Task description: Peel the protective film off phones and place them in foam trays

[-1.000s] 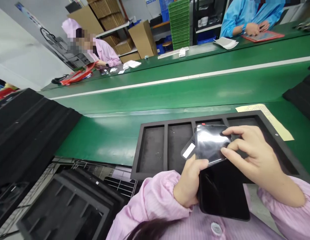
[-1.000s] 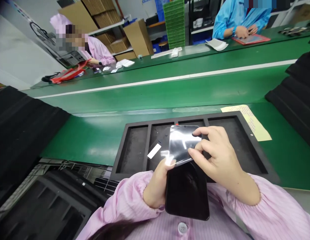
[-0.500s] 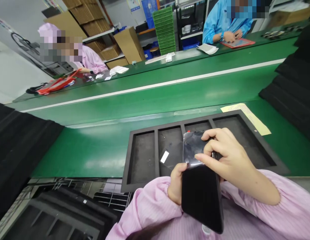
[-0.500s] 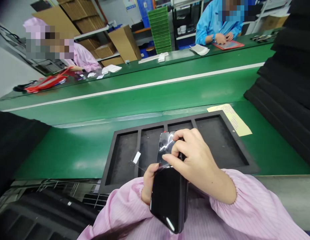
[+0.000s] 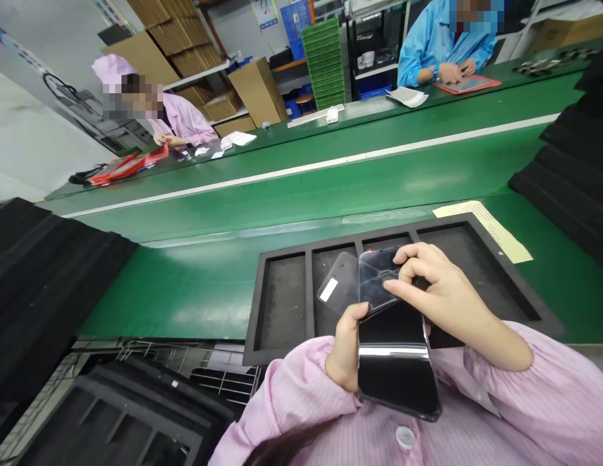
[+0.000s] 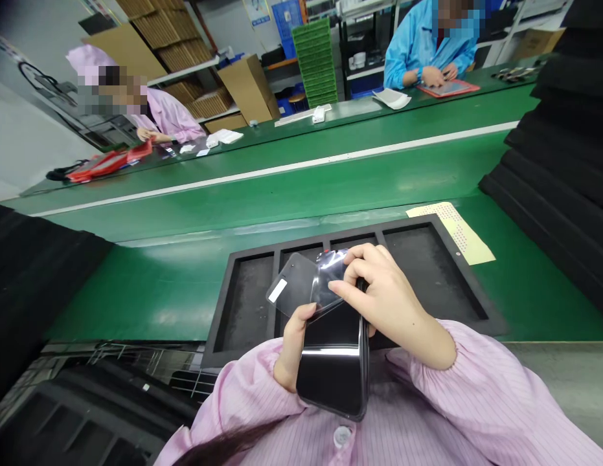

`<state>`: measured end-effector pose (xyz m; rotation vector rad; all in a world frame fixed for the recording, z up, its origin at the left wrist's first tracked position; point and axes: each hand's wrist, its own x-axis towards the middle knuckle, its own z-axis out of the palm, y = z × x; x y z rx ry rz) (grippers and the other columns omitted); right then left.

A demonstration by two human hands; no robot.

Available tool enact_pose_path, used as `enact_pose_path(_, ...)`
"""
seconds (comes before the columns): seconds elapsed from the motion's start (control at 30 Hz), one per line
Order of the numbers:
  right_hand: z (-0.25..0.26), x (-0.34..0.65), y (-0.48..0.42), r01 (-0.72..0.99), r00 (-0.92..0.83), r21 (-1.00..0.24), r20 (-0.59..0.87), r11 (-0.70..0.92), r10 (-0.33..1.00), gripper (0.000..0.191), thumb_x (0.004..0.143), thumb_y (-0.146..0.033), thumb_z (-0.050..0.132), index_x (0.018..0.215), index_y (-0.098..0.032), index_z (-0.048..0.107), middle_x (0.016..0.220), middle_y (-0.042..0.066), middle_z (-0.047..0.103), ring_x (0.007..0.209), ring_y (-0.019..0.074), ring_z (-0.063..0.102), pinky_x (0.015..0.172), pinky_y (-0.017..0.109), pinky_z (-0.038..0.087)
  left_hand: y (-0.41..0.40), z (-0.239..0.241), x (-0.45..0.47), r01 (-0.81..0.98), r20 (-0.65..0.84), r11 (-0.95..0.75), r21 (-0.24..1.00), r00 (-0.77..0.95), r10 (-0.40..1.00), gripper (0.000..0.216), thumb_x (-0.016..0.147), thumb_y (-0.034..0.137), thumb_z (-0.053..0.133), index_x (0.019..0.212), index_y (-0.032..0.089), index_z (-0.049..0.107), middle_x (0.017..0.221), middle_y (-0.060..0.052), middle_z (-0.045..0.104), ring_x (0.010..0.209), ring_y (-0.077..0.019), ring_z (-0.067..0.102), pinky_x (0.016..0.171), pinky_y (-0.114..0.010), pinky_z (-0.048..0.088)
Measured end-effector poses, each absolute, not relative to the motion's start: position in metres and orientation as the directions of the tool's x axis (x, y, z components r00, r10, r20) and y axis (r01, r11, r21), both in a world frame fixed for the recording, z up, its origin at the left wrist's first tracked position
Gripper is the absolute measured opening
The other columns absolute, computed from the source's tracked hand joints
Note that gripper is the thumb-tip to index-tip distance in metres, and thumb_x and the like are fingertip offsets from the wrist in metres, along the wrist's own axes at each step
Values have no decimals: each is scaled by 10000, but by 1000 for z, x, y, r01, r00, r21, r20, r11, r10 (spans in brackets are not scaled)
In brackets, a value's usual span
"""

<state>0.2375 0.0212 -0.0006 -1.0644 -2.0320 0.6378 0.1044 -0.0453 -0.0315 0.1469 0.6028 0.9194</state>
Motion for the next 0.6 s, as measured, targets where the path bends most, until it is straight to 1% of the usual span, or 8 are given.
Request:
enact_pose_path(0.03, -3, 239, 22, 458, -369, -735, 355, 501, 859, 293, 793, -362, 543, 545, -213, 493, 877, 43, 562, 864, 219, 539, 737, 354, 463, -46, -29, 105, -709, -474, 578, 403, 378, 795, 405, 640, 442, 567, 812, 89, 670, 734, -81, 657, 839, -266, 597, 842, -361, 398)
enact_pose_path(0.1, -9, 243, 21, 422, -333, -784, 332, 455, 882, 296, 783, -387, 569, 554, -211, 507, 934, 52, 540, 921, 231, 542, 769, 360, 462, -47, -25, 106, -697, -528, 471, 541, 154, 835, 277, 633, 371, 606, 762, 129, 648, 753, -49, 641, 818, -227, 573, 806, -322, 403)
enact_pose_path(0.17, -14, 247, 16, 366, -280, -821, 352, 438, 893, 298, 778, -410, 608, 568, -212, 534, 985, 61, 519, 963, 243, 535, 763, 348, 471, -50, -22, 107, -599, -452, 352, 719, -19, 892, 201, 639, 310, 600, 754, 149, 633, 786, -33, 632, 800, -204, 544, 769, -302, 402)
enact_pose_path(0.2, -16, 249, 12, 323, -253, -842, 363, 432, 897, 307, 785, -428, 617, 574, -214, 549, 998, 65, 515, 970, 247, 535, 749, 340, 479, -52, -22, 107, -532, -392, 305, 790, -55, 919, 192, 638, 288, 591, 766, 152, 632, 793, -30, 628, 789, -200, 531, 751, -299, 401)
enact_pose_path(0.27, -22, 253, 3, 204, -209, -898, 349, 390, 914, 335, 821, -471, 590, 599, -221, 584, 1014, 73, 523, 946, 247, 555, 730, 332, 497, -55, -22, 107, -428, -298, 245, 870, -59, 953, 211, 627, 250, 570, 802, 152, 635, 773, -26, 616, 747, -190, 506, 707, -296, 398)
enact_pose_path(0.37, -31, 256, -11, 55, -169, -951, 292, 305, 941, 347, 841, -496, 568, 627, -227, 611, 1025, 77, 547, 857, 234, 603, 695, 316, 526, -61, -25, 108, -367, -254, 220, 904, -46, 966, 236, 599, 209, 558, 815, 150, 633, 713, -12, 586, 682, -168, 468, 643, -282, 387)
enact_pose_path(0.5, -44, 262, -20, 108, -163, -940, 303, 323, 939, 278, 799, -368, 649, 577, -217, 578, 998, 70, 568, 862, 237, 612, 699, 296, 545, -68, -32, 110, -387, -253, 227, 894, -15, 967, 285, 580, 289, 601, 822, 144, 634, 691, -15, 578, 649, -164, 453, 598, -278, 374)
enact_pose_path(0.6, -54, 267, -19, 70, -131, -961, 257, 268, 957, 153, 721, -315, 721, 718, -233, 592, 1053, 82, 564, 853, 244, 619, 664, 301, 562, -68, -36, 111, -388, -262, 235, 891, -16, 965, 350, 575, 347, 623, 851, 134, 654, 693, -26, 604, 658, -178, 476, 620, -291, 386)
